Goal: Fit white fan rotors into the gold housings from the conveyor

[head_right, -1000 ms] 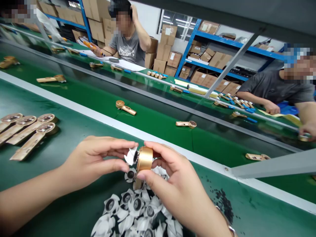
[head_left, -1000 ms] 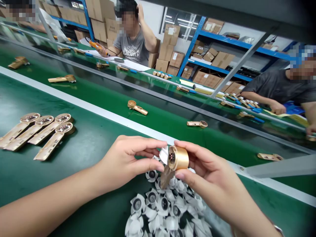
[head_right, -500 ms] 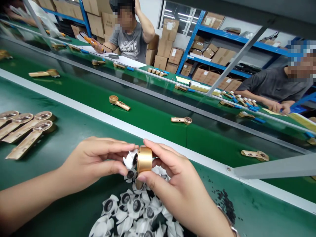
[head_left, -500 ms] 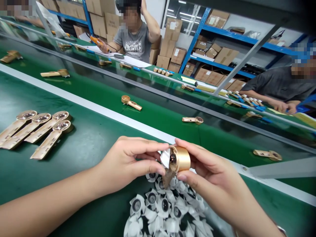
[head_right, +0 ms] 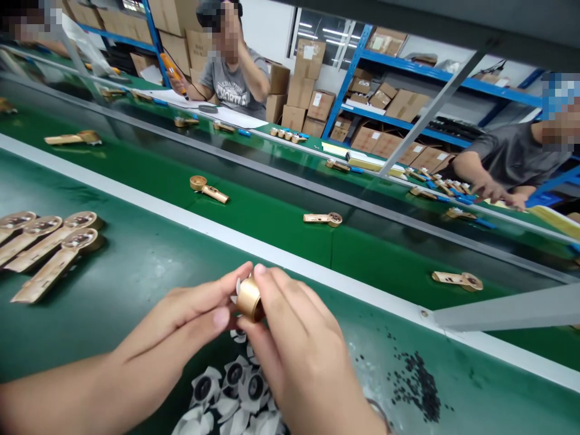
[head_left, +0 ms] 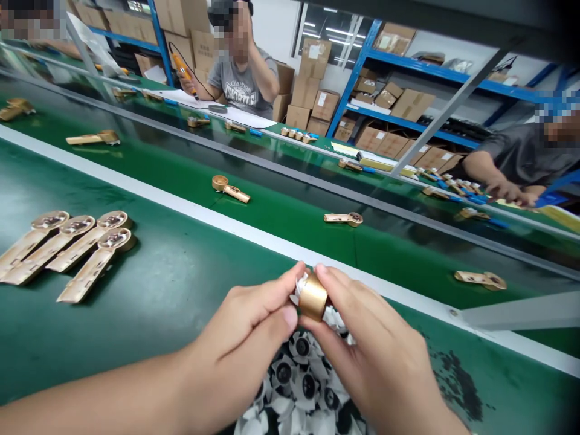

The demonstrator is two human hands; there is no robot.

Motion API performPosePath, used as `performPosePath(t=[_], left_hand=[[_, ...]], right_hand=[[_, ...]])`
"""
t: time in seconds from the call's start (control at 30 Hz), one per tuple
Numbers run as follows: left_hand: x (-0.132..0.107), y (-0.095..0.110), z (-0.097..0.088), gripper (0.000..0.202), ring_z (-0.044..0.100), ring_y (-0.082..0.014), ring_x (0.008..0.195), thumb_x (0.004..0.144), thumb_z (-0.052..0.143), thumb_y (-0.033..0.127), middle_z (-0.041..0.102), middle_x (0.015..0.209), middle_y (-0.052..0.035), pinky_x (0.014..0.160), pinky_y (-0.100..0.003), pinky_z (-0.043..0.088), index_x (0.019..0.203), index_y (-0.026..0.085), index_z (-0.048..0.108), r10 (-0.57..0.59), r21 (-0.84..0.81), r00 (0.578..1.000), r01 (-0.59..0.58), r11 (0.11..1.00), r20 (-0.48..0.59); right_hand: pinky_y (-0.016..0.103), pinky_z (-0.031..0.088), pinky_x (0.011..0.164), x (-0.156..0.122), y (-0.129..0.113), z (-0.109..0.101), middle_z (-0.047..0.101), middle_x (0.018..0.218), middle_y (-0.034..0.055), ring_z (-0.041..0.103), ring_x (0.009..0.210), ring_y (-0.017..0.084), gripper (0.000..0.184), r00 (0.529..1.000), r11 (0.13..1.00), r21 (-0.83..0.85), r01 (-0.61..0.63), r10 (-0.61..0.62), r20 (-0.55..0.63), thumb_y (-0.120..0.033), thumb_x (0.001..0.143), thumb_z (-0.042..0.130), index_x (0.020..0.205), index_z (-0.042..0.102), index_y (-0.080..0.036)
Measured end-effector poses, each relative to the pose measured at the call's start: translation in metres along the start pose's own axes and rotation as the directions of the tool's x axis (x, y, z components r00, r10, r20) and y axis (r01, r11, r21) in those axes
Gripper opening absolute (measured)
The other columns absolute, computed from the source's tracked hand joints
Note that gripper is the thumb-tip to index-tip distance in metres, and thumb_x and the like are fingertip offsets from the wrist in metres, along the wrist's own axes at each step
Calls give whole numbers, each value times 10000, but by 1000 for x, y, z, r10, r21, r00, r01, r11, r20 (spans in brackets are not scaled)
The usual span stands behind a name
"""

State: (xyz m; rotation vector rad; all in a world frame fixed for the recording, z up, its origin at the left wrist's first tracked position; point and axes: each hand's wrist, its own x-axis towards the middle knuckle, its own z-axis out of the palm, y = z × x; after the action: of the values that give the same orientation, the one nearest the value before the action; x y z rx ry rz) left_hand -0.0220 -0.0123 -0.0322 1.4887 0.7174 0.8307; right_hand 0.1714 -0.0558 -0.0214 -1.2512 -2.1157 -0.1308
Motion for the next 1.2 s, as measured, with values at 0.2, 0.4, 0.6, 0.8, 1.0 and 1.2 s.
performPosePath(t=[0.2, 0.4, 0.6, 0.8, 1.0, 1.2], left_hand=[[23, -7, -23, 641, 413, -254, 1456, 974, 527, 397, 384, 1619, -33, 1144, -357, 428, 1570, 309, 308, -158, -103, 987, 158, 982, 9], [54, -25, -53, 582, 515, -346, 1323, 890, 600, 335, 456, 1527, -132, 1104, -483, 441, 1455, 232, 504, -18, 421, 996, 53, 906, -87], [54, -42, -41, 431, 524, -278, 1318, 871, 574, 164, 606, 1420, -48, 1143, -412, 397, 1249, 318, 713, 23, 518, 924, -234, 823, 381], [62, -50, -49, 294, 599, -281, 1158, 927, 580, 285, 710, 1223, -73, 1059, -387, 436, 1160, 292, 759, 6, 587, 914, -267, 765, 407], [57, -46, -47, 501, 549, -323, 1257, 941, 558, 465, 623, 1362, -90, 1072, -364, 410, 1413, 298, 575, -52, 784, 942, -245, 570, 332], [58, -38, -35, 575, 649, -263, 947, 945, 481, 576, 597, 1212, -96, 787, -315, 503, 1453, 309, 517, -217, 867, 934, -154, 473, 285]], right_hand=[[400, 562, 911, 54, 13, 21, 701, 1195, 165, 666, 1089, 285, 474, 976, 980, -96, -171, 182, 118, -303, 958, 581, 1391, 538, -117], [440, 549, 902, 156, 94, 84, 675, 1167, 100, 668, 1025, 227, 295, 831, 876, -276, -397, 470, 296, -354, 977, 606, 1186, 640, -148], [435, 546, 898, 108, 122, 32, 684, 1144, 79, 667, 1015, 217, 278, 824, 867, -311, -390, 479, 303, -355, 973, 611, 1166, 647, -158], [286, 528, 508, -58, 102, -73, 685, 676, -1, 651, 564, 172, 207, 801, 857, -303, -416, 503, 324, -285, 951, 565, 788, 673, -218], [369, 604, 766, -144, 84, -63, 720, 961, 85, 707, 866, 227, 159, 851, 868, -303, -393, 468, 238, -229, 984, 508, 975, 665, -209], [398, 547, 826, -138, 72, -53, 713, 1002, 108, 661, 905, 244, 231, 873, 894, -368, -257, 378, 309, -155, 1000, 473, 1033, 702, -158]])
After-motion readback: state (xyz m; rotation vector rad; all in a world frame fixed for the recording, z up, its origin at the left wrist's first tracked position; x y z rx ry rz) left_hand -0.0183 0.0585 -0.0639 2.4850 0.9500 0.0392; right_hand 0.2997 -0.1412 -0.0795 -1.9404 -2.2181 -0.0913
